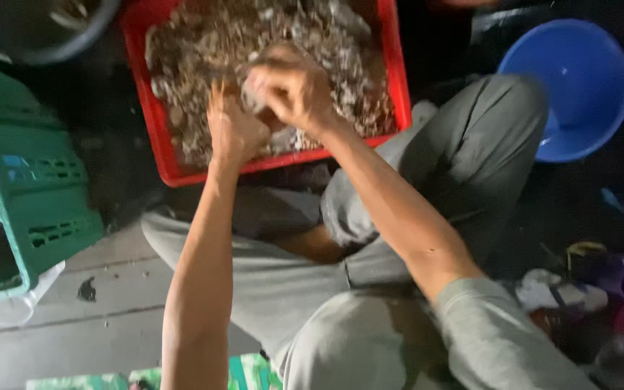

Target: The person sits cross-legged and uses a knife to peel the outer husk from coconuts, rotating them to remove the brown layer and reveal the white shell. After peeling, the person splits the coconut open and places the halves into a nearby container.

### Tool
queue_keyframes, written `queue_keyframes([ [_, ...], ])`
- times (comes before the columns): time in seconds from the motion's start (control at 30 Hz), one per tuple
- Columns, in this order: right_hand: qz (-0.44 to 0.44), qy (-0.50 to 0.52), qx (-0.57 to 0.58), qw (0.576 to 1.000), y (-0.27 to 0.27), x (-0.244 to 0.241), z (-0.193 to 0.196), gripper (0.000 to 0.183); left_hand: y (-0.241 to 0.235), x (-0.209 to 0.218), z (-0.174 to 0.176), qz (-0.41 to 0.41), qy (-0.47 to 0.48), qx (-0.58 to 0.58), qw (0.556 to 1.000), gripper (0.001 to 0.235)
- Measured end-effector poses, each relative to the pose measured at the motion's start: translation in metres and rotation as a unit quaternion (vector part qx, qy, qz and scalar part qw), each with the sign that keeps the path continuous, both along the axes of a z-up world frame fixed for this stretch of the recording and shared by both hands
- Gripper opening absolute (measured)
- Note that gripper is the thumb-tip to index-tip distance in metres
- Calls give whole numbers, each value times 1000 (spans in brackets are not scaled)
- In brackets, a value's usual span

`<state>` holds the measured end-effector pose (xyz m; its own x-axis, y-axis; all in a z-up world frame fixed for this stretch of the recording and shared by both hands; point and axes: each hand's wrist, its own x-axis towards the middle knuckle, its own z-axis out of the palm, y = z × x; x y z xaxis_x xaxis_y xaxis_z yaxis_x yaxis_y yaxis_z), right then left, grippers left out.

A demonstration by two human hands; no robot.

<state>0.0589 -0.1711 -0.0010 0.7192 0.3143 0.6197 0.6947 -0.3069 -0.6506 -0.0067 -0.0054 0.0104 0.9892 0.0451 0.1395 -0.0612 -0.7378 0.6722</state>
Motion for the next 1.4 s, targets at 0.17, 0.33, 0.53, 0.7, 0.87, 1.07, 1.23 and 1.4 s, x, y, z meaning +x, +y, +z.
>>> queue_keyframes([
  [0.17,85,97,46,991,-7,18,1,16,-3,8,0,46,61,60,995,104],
  [0.33,74,140,106,982,-7,14,-4,20,-3,4,18,37,-34,78,996,133],
  [0.53,31,102,65,992,-10,-1,-29,33,-4,-5,13,29,-64,115,991,133],
  [0.7,44,142,26,989,-20,18,-24,25,-8,5,5,41,37,32,998,112],
  [0.87,30,209,104,972,-7,27,-32,33,15,3,10,-43,-142,-42,988,121],
  [1.07,26,346,259,901,-10,7,-74,37,6,-19,18,-35,-34,-264,963,104],
  [1.23,-17,403,264,876,-29,12,-66,39,6,-12,34,-65,-70,-147,984,118],
  [1.4,24,151,152,976,-17,7,-23,25,0,1,19,-29,-128,-33,991,114],
])
